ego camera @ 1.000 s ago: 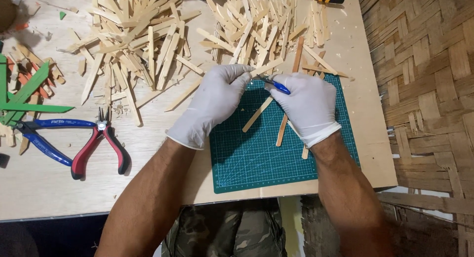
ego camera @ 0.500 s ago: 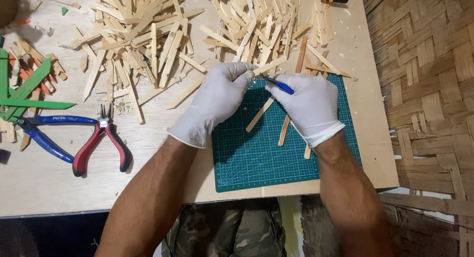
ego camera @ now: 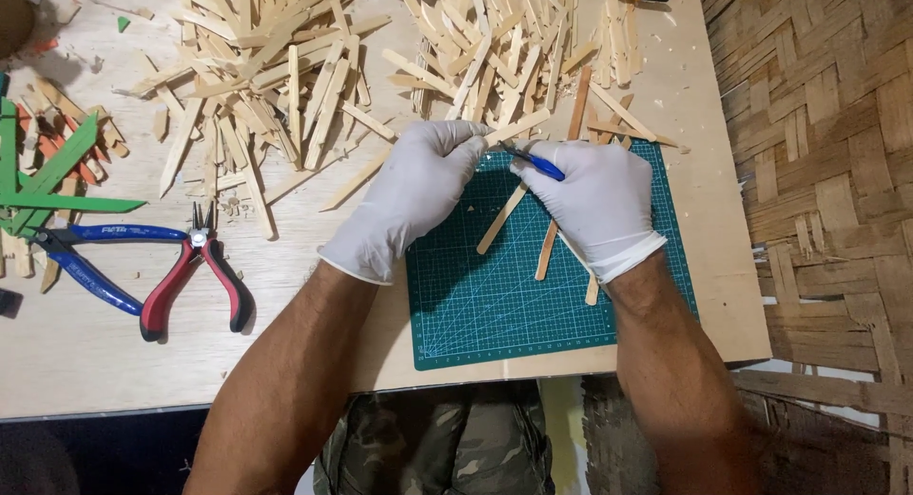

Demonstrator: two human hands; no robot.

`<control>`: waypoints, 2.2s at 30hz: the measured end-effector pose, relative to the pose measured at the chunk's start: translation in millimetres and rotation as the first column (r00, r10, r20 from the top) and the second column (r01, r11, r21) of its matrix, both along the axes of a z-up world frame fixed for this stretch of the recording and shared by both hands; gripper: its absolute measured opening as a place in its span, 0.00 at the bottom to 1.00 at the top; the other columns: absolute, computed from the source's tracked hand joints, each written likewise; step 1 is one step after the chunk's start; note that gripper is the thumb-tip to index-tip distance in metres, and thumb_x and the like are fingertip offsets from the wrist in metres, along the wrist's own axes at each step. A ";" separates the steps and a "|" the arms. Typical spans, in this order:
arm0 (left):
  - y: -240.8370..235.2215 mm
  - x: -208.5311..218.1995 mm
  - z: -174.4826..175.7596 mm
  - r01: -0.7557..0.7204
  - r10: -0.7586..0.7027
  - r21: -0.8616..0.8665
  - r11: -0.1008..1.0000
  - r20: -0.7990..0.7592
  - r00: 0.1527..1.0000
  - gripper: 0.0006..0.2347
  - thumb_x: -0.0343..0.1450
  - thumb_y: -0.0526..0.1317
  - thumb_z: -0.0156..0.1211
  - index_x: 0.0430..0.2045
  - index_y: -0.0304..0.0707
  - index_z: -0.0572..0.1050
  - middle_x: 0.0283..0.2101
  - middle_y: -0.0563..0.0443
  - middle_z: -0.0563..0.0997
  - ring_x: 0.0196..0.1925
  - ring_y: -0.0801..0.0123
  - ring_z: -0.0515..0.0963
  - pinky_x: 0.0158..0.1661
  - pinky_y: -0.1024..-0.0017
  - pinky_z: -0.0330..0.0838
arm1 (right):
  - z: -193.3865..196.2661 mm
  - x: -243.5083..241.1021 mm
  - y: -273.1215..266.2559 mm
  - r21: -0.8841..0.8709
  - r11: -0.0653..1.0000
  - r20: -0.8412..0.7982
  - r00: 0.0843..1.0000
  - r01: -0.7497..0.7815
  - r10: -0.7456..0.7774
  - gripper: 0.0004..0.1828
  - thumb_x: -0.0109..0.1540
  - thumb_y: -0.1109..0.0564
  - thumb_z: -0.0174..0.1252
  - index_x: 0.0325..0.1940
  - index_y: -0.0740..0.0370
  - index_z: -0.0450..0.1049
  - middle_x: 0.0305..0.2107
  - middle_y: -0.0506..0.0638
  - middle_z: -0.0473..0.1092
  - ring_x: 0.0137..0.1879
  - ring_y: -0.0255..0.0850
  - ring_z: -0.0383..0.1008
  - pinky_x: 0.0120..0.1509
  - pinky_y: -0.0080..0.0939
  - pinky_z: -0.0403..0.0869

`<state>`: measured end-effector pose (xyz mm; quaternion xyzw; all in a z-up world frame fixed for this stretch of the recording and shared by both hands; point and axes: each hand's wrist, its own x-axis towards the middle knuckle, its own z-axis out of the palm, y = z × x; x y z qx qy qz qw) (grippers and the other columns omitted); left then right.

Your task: Trimming the ends of small bamboo sticks using a hand cutter on a green cutting mat.

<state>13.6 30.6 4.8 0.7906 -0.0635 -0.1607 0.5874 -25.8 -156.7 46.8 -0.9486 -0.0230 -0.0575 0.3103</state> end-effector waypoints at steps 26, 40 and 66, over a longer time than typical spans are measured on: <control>0.4 -3.6 4.8 0.000 0.000 0.016 1.000 0.005 1.000 0.12 0.75 0.38 0.51 0.45 0.42 0.83 0.37 0.40 0.86 0.47 0.55 0.85 0.51 0.57 0.75 | -11.4 4.1 -5.5 -0.100 0.994 0.080 0.996 -0.037 0.045 0.09 0.66 0.47 0.69 0.34 0.47 0.81 0.24 0.45 0.72 0.31 0.40 0.74 0.33 0.37 0.66; -1.3 0.3 -2.2 -0.001 0.000 0.059 0.998 0.012 1.000 0.09 0.74 0.41 0.53 0.40 0.40 0.81 0.30 0.45 0.82 0.42 0.55 0.85 0.48 0.56 0.75 | -21.1 8.2 -13.8 -0.322 0.944 0.111 0.987 -0.072 0.113 0.18 0.67 0.39 0.67 0.27 0.46 0.75 0.20 0.41 0.66 0.31 0.37 0.72 0.33 0.35 0.65; 2.8 1.7 -3.8 0.002 -0.003 0.014 1.000 0.039 0.999 0.07 0.74 0.41 0.54 0.33 0.40 0.79 0.28 0.45 0.80 0.40 0.55 0.84 0.48 0.55 0.76 | -31.7 14.5 -19.2 -0.427 0.903 0.214 0.966 -0.044 0.148 0.15 0.63 0.40 0.71 0.26 0.43 0.76 0.18 0.40 0.69 0.30 0.36 0.74 0.34 0.31 0.66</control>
